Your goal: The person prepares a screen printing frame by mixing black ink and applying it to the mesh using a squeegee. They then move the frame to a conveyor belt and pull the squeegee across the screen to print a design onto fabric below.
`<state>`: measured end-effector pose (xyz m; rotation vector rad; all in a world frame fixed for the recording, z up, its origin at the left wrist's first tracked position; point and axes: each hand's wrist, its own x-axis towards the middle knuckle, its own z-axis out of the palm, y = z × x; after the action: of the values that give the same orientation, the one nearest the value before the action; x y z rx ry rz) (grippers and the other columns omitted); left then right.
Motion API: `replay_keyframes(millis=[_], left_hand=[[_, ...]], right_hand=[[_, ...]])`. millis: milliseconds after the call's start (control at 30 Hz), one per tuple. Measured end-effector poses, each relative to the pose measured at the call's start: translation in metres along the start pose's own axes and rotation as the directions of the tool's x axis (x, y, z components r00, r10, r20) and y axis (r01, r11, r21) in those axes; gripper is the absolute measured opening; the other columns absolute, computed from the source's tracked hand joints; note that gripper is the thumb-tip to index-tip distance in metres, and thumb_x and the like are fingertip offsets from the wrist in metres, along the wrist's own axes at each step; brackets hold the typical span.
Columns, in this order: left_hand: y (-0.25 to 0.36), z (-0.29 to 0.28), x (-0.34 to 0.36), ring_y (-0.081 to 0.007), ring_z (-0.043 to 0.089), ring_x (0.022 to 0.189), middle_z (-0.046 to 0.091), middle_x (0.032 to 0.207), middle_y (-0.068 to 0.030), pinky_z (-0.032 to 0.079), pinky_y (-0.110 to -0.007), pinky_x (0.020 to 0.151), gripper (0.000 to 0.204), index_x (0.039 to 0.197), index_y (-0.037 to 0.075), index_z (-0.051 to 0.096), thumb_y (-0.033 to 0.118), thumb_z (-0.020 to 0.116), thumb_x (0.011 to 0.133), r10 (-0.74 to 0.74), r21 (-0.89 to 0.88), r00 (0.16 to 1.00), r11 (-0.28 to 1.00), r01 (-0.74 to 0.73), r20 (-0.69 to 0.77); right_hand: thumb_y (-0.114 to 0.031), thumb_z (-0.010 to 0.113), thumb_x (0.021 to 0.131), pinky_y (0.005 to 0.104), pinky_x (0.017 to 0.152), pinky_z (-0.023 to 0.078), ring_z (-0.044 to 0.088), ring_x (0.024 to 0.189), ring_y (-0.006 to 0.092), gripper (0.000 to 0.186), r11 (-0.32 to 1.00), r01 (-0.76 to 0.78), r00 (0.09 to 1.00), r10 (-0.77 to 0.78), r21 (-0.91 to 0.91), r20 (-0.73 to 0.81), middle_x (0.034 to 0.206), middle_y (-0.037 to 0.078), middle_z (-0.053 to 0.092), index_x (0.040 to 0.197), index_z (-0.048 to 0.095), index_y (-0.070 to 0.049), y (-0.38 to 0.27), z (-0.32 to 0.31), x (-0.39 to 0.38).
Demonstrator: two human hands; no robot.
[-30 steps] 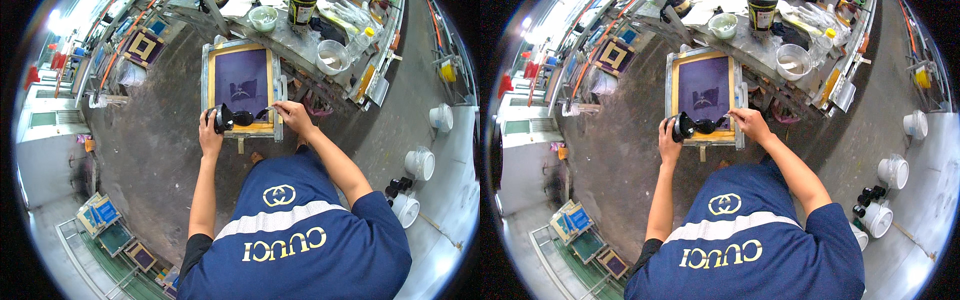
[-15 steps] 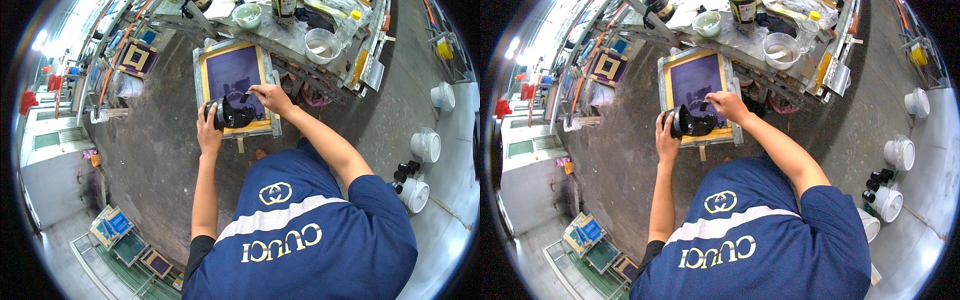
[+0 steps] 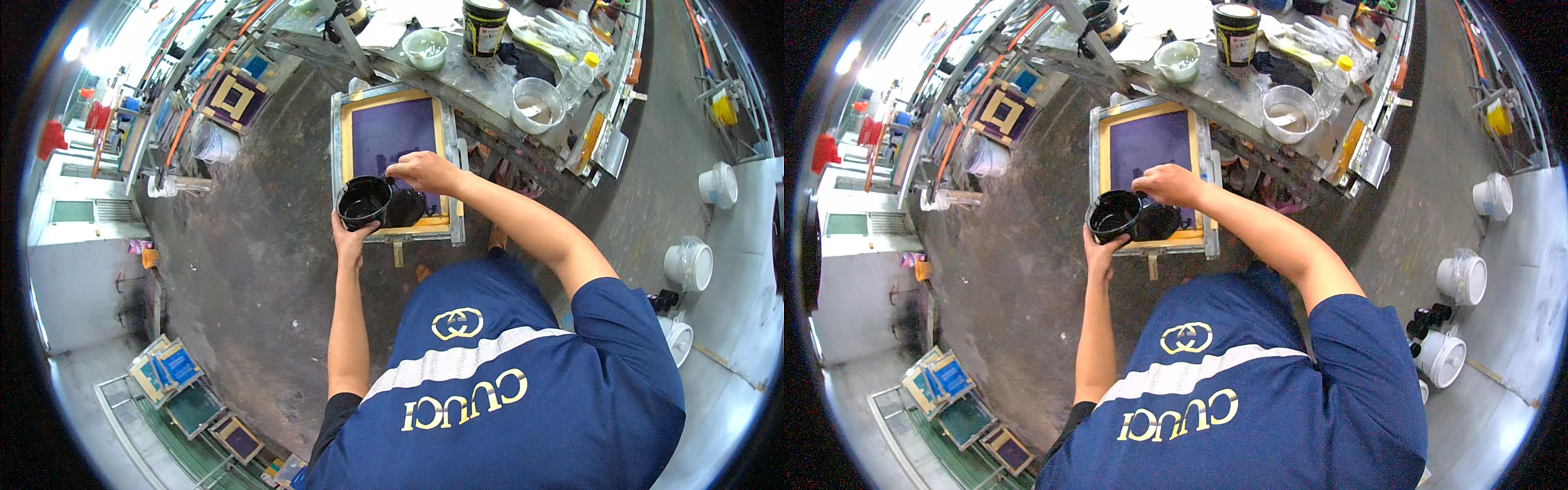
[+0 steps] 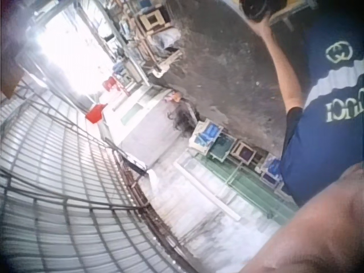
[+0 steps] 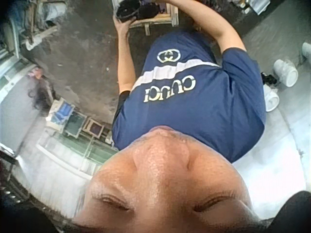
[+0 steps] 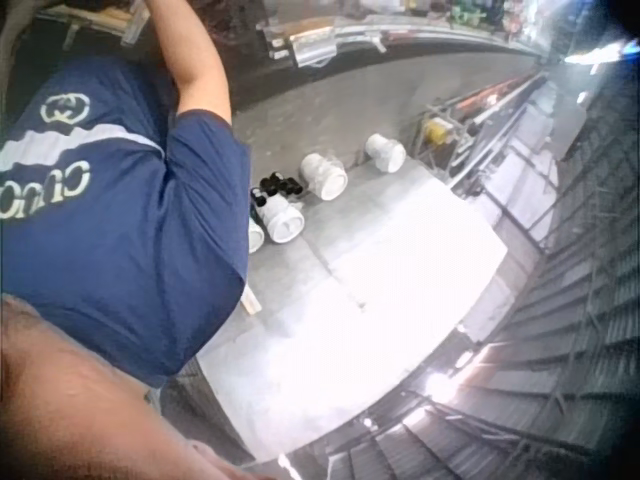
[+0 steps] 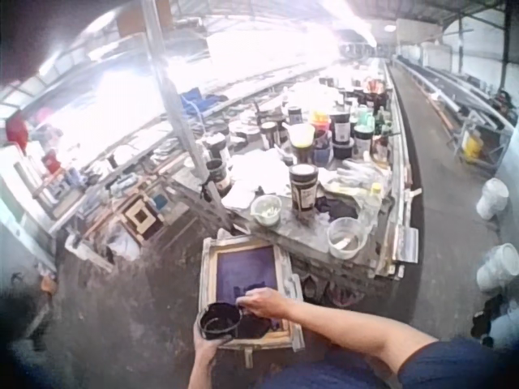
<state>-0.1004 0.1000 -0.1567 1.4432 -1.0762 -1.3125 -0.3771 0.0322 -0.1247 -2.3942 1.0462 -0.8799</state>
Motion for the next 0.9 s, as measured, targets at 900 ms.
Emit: replay_keyframes(millis=[900], left_hand=[[-0.022,0.07,0.005,-0.0256,0.062,0.126,0.063,0.139,-0.0083,0.05,-0.04,0.11,0.096,0.148,0.009,0.05,-0.008,0.094,0.064,0.035,-0.208,0.992,0.978,-0.01,0.119]], right_hand=[[-0.03,0.08,0.089,0.044,0.086,0.057,0.067,0.102,0.0354,0.045,0.894,-0.316,0.946,0.271,-0.318,-0.177,0.104,0.016,0.068,0.128,0.069,-0.011,-0.016,-0.048,0.026]])
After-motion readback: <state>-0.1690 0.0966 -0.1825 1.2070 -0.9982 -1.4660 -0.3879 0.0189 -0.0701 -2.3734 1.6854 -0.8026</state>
